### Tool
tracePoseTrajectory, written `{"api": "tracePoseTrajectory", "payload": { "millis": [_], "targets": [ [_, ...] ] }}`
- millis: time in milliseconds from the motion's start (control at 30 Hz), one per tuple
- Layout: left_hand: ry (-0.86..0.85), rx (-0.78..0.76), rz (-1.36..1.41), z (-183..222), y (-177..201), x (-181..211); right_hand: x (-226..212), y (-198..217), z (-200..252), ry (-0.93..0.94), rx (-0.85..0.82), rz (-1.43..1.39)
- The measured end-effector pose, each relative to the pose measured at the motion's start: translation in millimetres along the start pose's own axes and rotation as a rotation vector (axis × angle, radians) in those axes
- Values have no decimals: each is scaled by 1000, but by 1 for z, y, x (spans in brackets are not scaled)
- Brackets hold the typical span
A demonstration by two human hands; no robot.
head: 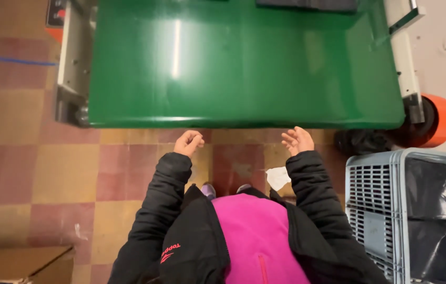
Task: The recorder is folding plastic bags on a conveyor belt and placing them into a basket.
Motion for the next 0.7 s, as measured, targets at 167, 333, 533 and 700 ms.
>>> {"api": "tracePoseTrajectory", "payload": {
  "millis": [167, 333, 533, 700],
  "targets": [
    [112, 130, 46, 1, 27, -12, 1, 2, -6, -5, 116, -21],
    [250, 274, 102, 11, 36, 12, 5, 13, -21, -19, 121, -74],
    [323, 243, 261, 4, 54, -7, 0, 14, -8, 41, 180, -111],
    [369, 384, 532, 11, 99, -70, -27, 38, 29, 33, 186, -214]
  ]
}}
Point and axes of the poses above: each hand's wrist, its own z-axis away from the middle knuckle, its own y-axis out of the back of the hand, x = y × z, the point moved 3 cm from there along -z, towards the middle knuckle, and after that the axes turned 3 degrees about y, right-handed, at the moved point
